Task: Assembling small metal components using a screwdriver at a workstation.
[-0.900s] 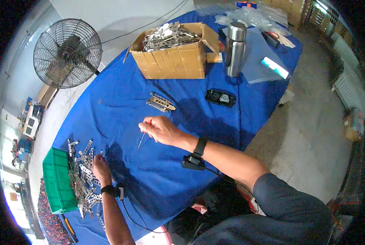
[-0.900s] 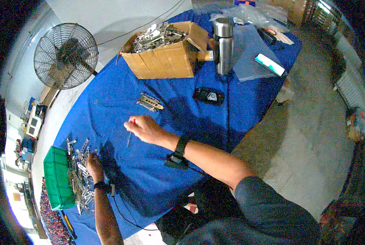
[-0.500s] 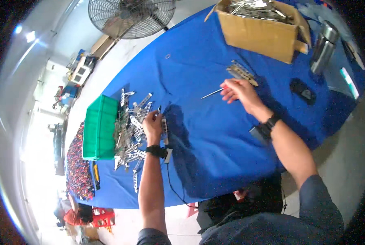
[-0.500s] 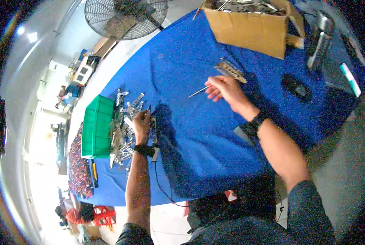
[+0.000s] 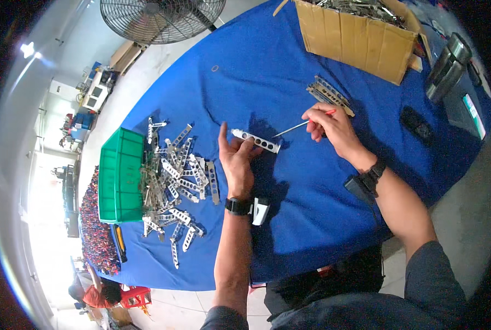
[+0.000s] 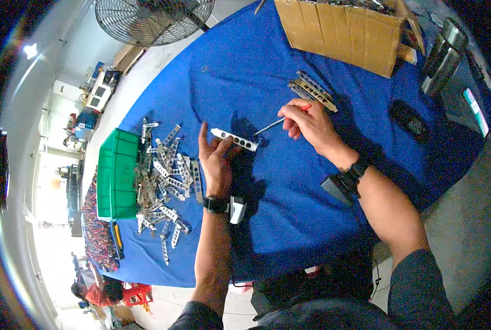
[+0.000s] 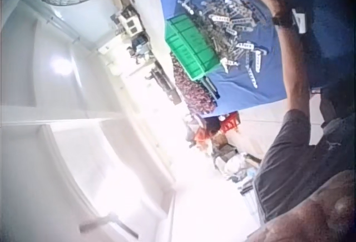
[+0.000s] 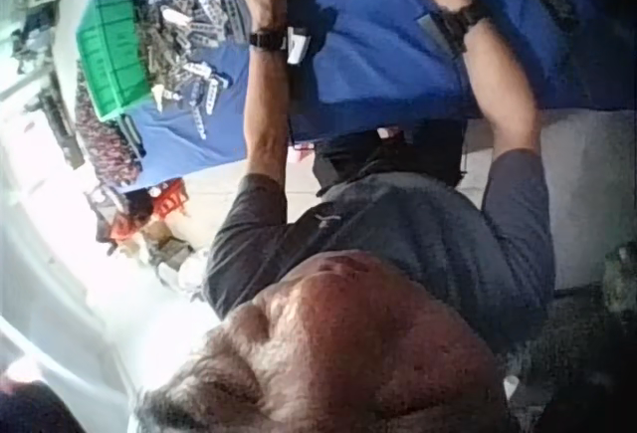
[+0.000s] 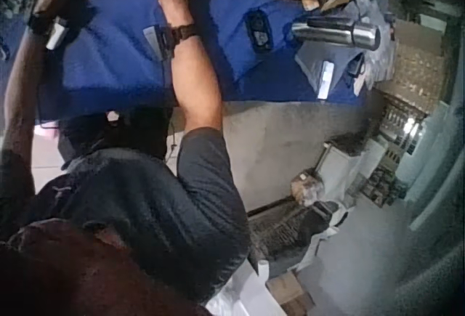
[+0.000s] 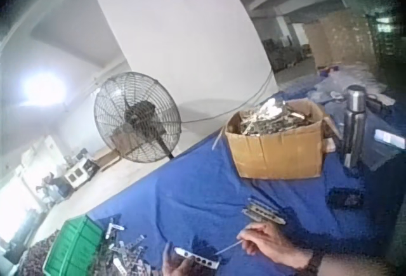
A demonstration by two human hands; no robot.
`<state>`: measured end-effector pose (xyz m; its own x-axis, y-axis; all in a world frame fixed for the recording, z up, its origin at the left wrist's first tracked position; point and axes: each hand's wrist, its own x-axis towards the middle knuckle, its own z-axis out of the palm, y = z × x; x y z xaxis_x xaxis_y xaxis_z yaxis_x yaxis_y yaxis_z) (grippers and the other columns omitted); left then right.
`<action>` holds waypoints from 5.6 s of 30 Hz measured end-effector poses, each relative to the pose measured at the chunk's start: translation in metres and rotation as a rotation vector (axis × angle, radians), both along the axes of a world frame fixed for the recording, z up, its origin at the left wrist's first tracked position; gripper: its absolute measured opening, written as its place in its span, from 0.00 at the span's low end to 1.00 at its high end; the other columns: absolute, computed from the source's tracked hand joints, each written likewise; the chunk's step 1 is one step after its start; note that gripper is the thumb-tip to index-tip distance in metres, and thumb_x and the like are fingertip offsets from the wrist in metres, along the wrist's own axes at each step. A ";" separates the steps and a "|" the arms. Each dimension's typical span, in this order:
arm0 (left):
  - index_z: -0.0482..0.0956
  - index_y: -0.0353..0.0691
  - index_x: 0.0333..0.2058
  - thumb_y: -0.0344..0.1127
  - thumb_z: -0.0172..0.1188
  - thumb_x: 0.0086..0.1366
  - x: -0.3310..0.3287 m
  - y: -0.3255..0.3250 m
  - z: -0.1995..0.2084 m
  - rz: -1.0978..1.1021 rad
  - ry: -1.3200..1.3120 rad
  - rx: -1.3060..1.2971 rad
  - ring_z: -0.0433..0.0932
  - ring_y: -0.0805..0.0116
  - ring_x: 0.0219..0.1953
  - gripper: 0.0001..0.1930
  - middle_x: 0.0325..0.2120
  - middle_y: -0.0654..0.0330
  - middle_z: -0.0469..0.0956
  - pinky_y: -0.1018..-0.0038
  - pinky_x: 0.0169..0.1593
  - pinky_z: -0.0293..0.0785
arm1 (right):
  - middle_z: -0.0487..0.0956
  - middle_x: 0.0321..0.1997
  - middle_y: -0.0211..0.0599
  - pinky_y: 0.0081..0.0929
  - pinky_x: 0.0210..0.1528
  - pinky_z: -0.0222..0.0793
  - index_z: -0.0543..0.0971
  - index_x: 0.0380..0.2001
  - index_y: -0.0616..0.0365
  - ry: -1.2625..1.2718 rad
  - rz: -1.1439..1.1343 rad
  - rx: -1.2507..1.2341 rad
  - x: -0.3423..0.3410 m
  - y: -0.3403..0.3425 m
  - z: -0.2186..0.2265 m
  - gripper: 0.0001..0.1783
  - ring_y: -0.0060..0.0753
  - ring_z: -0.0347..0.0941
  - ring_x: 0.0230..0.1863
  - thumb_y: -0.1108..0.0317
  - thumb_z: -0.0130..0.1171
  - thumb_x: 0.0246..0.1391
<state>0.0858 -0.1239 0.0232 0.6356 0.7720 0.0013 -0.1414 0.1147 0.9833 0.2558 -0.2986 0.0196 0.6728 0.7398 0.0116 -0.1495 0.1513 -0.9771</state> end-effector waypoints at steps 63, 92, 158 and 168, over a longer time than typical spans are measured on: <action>0.81 0.36 0.42 0.29 0.55 0.64 0.004 0.014 -0.022 -0.007 0.359 0.715 0.79 0.73 0.34 0.10 0.29 0.55 0.83 0.74 0.39 0.74 | 0.81 0.38 0.38 0.23 0.39 0.74 0.78 0.41 0.64 -0.311 0.041 -0.055 -0.009 0.009 -0.005 0.15 0.27 0.78 0.39 0.63 0.48 0.65; 0.82 0.39 0.40 0.31 0.63 0.59 -0.444 -0.216 0.009 -0.728 1.262 0.052 0.81 0.70 0.35 0.10 0.33 0.55 0.83 0.73 0.42 0.78 | 0.80 0.48 0.34 0.21 0.56 0.68 0.77 0.54 0.56 -0.726 0.171 -0.153 0.021 0.000 -0.033 0.17 0.24 0.75 0.52 0.67 0.52 0.64; 0.70 0.43 0.57 0.54 0.52 0.66 -0.596 -0.450 -0.085 0.227 1.097 -1.186 0.76 0.61 0.48 0.27 0.51 0.55 0.76 0.61 0.51 0.73 | 0.79 0.45 0.48 0.37 0.46 0.75 0.74 0.51 0.59 0.005 1.067 -1.068 -0.215 -0.338 0.008 0.20 0.46 0.77 0.47 0.73 0.61 0.53; 0.70 0.42 0.57 0.53 0.52 0.67 -0.595 -0.421 -0.119 0.126 1.134 -1.098 0.77 0.61 0.47 0.26 0.50 0.55 0.76 0.63 0.50 0.73 | 0.76 0.49 0.50 0.39 0.51 0.74 0.74 0.51 0.58 -0.121 1.021 -0.923 -0.235 -0.340 0.000 0.19 0.51 0.74 0.52 0.76 0.52 0.54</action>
